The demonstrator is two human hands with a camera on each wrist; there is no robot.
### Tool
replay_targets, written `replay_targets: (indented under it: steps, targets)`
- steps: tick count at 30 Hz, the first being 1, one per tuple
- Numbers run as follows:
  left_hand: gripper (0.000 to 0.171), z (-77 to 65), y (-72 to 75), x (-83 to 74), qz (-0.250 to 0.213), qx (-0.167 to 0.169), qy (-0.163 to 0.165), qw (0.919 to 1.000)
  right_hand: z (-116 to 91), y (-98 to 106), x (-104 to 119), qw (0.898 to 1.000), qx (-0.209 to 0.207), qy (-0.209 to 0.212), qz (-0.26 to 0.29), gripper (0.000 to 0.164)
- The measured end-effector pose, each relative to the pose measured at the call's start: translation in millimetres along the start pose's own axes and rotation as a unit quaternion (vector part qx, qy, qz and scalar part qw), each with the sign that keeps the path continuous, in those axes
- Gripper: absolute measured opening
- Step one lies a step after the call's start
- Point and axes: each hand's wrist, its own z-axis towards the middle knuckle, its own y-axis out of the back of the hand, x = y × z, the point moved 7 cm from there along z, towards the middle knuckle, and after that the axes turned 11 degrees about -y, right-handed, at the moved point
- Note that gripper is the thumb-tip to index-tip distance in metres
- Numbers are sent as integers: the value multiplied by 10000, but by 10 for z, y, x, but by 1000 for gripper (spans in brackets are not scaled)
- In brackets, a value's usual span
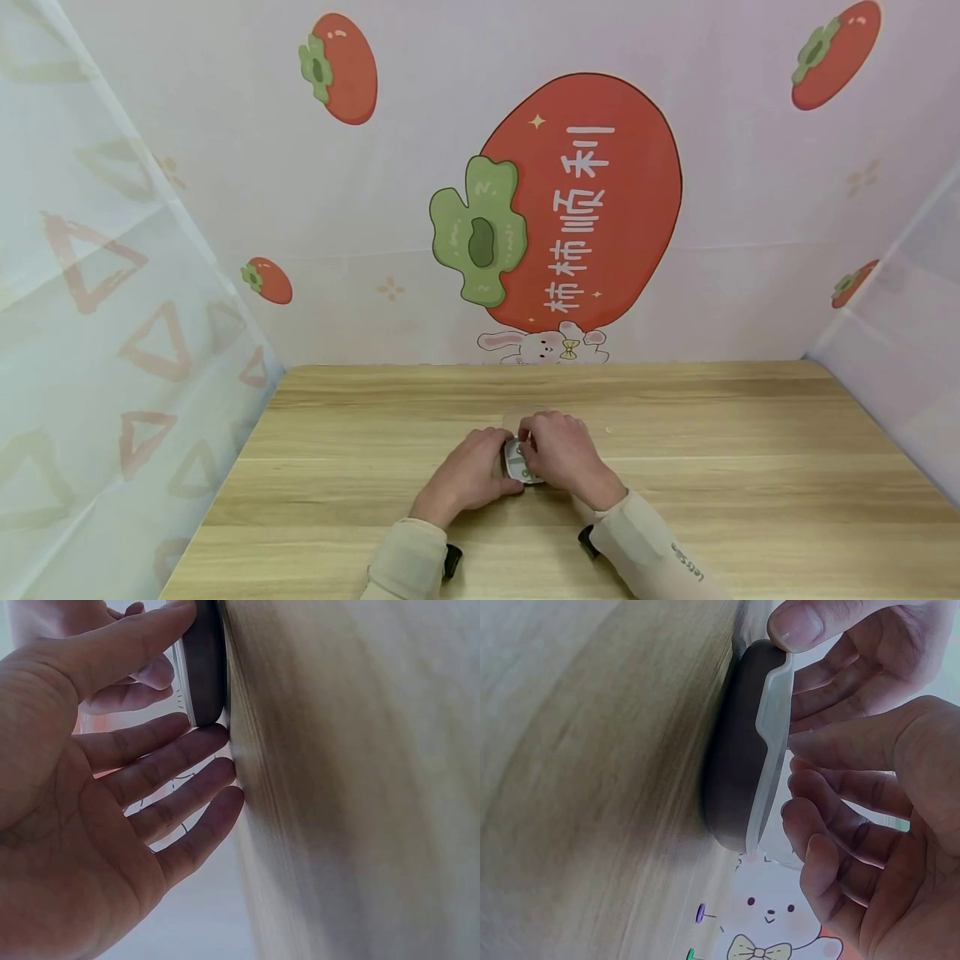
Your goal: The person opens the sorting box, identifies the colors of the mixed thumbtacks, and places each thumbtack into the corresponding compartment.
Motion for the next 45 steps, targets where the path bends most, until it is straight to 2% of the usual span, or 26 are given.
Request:
replay_targets:
  steps: [10, 17, 21, 26, 33, 38, 45]
  targets:
    - [55, 10, -31, -9, -82, 2, 38, 10000, -50, 12, -88, 9999, 43, -131, 72, 5]
    - [71, 8, -52, -5, -155, 1, 211, 9997, -110, 39, -184, 9990, 177, -338, 235, 7]
    - [73, 16, -42, -12, -121, -78, 280, 9995, -122, 127, -288, 9975, 218, -528, 423, 8]
    - [70, 17, -32, -12, -37, -162, 332, 9993, -89, 332, -492, 9960, 87, -740, 483, 9]
    - [70, 19, -27, -11, -56, -164, 423, 9990, -66, 587, -790, 9950, -114, -791, 606, 6]
    - [70, 18, -20, -2, 11, -189, 386, 9991, -43, 613, -934, 9936, -123, -922, 647, 5]
    - [68, 26, -1, -5, 137, -215, 350, 9991, -23, 603, -1023, 9927, -154, -1013, 629, 4]
